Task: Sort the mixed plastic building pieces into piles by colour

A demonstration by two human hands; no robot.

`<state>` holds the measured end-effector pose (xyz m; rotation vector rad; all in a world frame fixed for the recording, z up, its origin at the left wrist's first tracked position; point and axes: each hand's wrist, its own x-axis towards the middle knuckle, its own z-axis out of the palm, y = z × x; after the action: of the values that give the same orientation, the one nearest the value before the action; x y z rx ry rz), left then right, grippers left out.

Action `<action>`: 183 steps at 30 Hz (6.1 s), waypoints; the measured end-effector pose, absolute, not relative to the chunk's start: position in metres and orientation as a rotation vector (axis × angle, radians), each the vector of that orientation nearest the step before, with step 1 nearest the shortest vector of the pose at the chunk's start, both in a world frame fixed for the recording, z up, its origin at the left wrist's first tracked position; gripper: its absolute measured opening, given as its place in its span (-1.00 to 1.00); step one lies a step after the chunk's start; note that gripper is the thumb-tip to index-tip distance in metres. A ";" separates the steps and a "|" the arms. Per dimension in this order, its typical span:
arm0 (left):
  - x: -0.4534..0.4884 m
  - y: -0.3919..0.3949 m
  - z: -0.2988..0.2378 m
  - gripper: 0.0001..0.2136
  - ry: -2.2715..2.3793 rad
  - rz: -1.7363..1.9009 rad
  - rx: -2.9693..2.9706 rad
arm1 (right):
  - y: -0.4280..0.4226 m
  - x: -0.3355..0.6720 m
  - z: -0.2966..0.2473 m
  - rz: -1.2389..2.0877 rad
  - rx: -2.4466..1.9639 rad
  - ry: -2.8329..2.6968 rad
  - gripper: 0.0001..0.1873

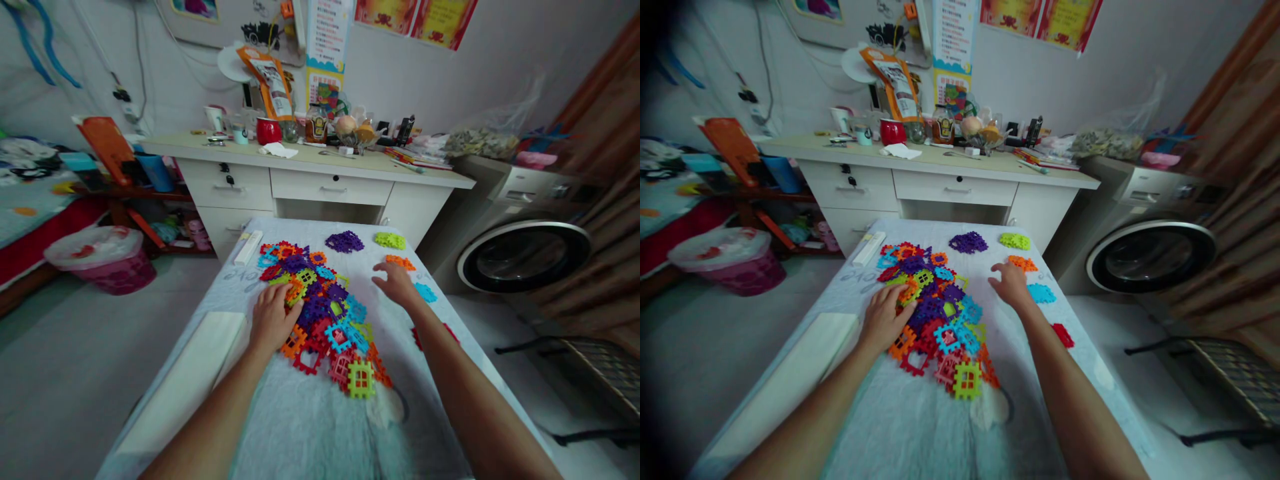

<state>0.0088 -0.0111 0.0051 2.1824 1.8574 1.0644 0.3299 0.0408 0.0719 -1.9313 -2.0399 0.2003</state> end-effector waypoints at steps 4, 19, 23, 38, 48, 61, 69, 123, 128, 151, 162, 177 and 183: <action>0.008 -0.011 0.003 -0.64 1.874 1.040 2.176 | 0.006 0.300 0.059 0.505 -1.567 -2.256 -0.71; 0.009 -0.012 0.008 -0.65 1.881 1.033 2.181 | 0.002 0.257 0.020 0.426 -1.574 -1.936 -0.53; 0.009 -0.012 0.007 -0.64 1.874 1.039 2.188 | 0.005 0.260 0.013 0.459 -1.550 -1.881 -0.61; 0.007 -0.010 0.002 -0.63 1.872 1.034 2.205 | 0.009 0.281 0.018 0.312 -1.539 -1.524 -0.88; 0.006 -0.009 0.002 -0.63 1.850 1.048 2.215 | 0.010 0.299 0.014 0.260 -1.673 -1.903 -0.47; 0.006 -0.007 0.001 -0.65 1.836 1.089 2.210 | 0.038 0.317 0.026 0.459 -1.809 -2.041 -0.38; 0.007 -0.008 0.005 -0.66 1.835 1.089 2.180 | 0.064 0.315 0.055 0.396 -1.962 -2.397 -0.43; 0.007 -0.011 0.004 -0.66 1.837 1.116 2.162 | 0.154 0.215 0.012 0.416 -1.419 -2.263 -0.53; 0.007 -0.011 0.004 -0.66 1.843 1.116 2.158 | 0.156 0.218 0.015 0.561 -1.498 -2.221 -0.50; 0.006 -0.011 0.005 -0.65 1.837 1.082 2.178 | 0.129 0.352 0.038 0.422 -1.776 -1.450 -0.73; 0.006 -0.010 0.005 -0.64 1.849 1.063 2.177 | 0.131 0.453 0.031 0.214 -2.105 -1.013 -0.77; 0.007 -0.010 0.006 -0.65 1.846 1.075 2.169 | 0.103 0.411 0.058 0.062 -2.143 -1.285 -0.79; 0.007 -0.010 0.006 -0.65 1.849 1.074 2.171 | 0.067 0.319 0.055 0.543 -1.698 -1.944 -0.78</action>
<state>0.0070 -0.0101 0.0062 2.1713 1.8494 1.0736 0.3193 0.0673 0.0553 -1.6980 -1.9443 0.5428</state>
